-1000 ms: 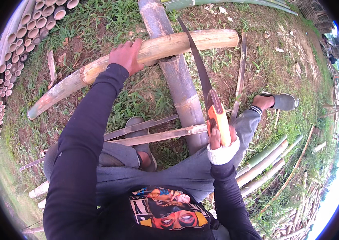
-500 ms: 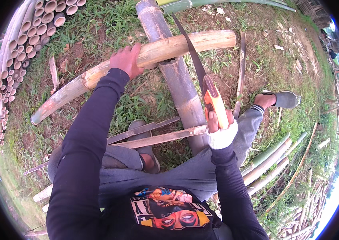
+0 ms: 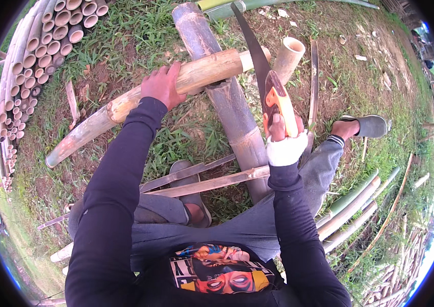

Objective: The person sits on the ground and uses a hand saw to cut a long bamboo pole resting on a wooden support. They repeatedly reposition the pole and saw through it, producing several cut sections that are placed on the ground nearby.

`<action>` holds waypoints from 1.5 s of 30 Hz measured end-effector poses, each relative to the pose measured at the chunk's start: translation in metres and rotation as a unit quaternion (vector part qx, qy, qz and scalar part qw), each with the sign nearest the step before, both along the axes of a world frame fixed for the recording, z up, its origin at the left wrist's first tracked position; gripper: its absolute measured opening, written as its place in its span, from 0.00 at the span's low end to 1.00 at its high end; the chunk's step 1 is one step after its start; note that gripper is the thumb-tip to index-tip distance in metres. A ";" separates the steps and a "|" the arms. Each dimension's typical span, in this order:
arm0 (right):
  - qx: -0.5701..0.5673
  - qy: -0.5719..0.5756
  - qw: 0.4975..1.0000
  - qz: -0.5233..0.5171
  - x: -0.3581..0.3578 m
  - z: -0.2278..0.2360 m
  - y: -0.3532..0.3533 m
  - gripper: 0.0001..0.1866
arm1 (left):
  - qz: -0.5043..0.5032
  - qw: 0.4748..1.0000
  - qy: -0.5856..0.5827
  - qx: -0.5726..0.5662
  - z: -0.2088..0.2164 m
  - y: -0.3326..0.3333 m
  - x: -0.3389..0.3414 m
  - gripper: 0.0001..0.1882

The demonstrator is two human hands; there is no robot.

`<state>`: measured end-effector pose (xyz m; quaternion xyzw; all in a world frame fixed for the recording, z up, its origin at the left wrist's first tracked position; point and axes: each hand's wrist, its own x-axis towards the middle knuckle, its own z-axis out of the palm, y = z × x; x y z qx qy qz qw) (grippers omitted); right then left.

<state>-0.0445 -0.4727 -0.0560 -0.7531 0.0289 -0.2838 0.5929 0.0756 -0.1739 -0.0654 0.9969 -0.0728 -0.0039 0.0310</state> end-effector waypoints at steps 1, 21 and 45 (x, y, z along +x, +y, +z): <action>-0.003 0.031 0.999 -0.023 -0.015 -0.004 -0.019 0.12 | -0.003 1.000 -0.012 -0.008 -0.002 0.001 0.001 0.47; -0.555 0.158 0.817 0.001 0.085 -0.066 -0.157 0.30 | -0.042 0.997 -0.059 -0.038 -0.012 0.004 0.003 0.47; 0.678 0.218 0.702 0.021 -0.059 -0.016 -0.078 0.31 | 0.019 0.998 0.052 0.024 0.014 -0.005 -0.003 0.59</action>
